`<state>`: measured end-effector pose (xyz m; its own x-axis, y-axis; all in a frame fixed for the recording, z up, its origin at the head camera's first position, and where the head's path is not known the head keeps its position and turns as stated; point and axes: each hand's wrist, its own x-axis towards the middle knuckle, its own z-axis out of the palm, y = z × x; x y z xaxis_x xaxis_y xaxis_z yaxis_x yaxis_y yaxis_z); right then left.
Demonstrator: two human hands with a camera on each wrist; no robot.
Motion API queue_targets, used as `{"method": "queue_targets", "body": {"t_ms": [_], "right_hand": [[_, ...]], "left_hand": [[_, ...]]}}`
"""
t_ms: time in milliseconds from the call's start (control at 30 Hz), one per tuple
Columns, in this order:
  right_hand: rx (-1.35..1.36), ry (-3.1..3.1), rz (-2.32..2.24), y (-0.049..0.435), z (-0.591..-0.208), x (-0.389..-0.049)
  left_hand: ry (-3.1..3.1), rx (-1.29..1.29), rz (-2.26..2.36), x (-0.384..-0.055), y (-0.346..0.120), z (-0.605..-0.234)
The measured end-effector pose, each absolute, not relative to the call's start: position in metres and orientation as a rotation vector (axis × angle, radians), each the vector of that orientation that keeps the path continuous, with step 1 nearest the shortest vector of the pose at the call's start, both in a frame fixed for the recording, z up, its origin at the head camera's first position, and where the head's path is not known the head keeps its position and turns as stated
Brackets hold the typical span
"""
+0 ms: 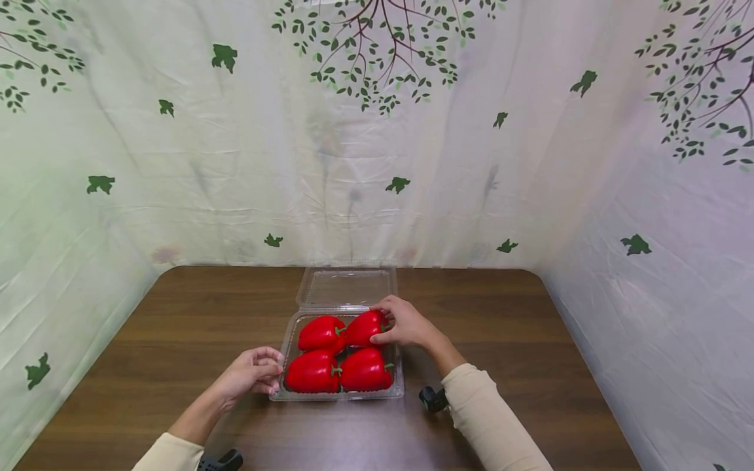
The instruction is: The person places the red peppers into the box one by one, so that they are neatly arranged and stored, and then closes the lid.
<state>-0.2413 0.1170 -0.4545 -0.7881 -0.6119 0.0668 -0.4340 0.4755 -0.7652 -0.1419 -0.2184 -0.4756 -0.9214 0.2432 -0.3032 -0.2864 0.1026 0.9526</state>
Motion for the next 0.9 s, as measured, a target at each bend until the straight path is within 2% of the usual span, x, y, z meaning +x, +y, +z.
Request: {"method": "queue_targets", "body": {"t_ms": [900], "right_hand": [[-1.009, 2.639, -1.01, 0.1246, -0.4603, -0.2455]], "left_hand": [[2.03, -0.068, 1.844, -0.1417, -0.2201, -0.4747]]}}
